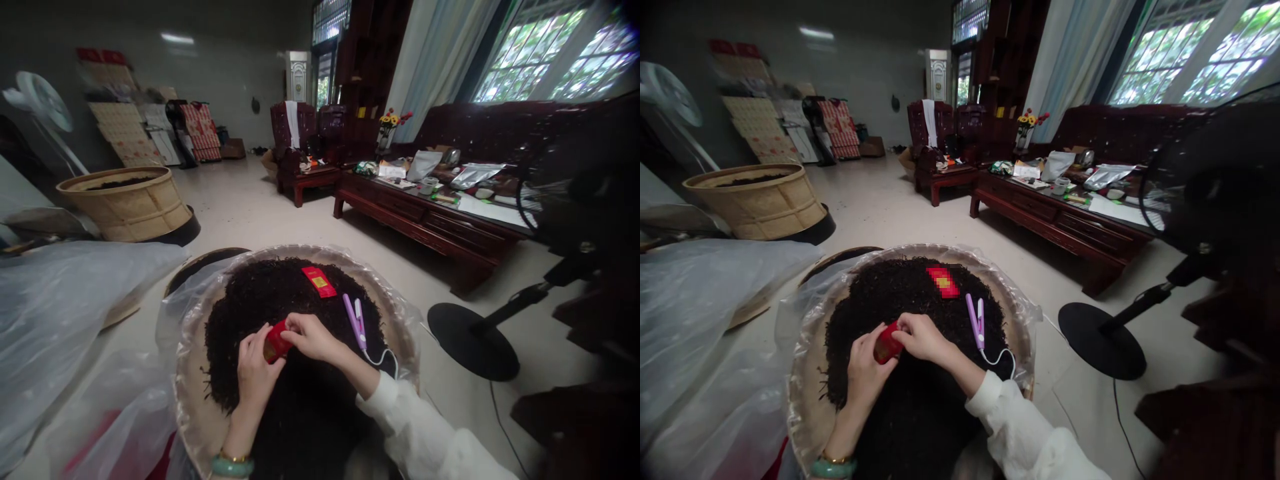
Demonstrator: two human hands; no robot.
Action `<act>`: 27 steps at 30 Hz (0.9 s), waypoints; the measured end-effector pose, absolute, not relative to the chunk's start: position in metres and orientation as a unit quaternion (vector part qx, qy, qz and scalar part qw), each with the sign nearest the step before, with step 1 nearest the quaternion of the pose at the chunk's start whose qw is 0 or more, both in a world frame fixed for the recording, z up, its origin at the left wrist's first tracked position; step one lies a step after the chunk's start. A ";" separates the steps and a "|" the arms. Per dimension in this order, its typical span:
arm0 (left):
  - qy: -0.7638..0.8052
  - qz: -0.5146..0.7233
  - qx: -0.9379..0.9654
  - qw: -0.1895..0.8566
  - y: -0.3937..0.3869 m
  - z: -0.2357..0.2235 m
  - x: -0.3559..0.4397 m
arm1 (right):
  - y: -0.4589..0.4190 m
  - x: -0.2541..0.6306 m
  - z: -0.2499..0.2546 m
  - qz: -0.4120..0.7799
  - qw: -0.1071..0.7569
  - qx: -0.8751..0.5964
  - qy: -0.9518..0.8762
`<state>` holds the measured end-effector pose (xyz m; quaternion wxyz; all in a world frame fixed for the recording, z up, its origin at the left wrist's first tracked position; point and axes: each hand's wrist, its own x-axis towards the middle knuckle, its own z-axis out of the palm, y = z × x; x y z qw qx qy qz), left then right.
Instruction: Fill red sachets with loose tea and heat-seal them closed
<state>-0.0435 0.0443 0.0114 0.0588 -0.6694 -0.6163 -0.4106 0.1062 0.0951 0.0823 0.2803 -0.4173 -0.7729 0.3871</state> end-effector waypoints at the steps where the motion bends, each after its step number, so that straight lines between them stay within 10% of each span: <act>1: -0.614 -0.413 -0.670 0.058 0.044 0.010 -0.045 | 0.096 0.107 0.078 0.432 0.288 -0.410 -0.750; 16: -0.558 -0.378 -0.727 0.130 0.035 0.014 -0.040 | 0.095 0.101 0.043 0.589 0.236 -0.384 -0.671; 27: -0.576 -0.396 -0.712 0.062 0.039 0.002 -0.045 | 0.082 0.112 0.074 0.459 0.169 -0.372 -0.789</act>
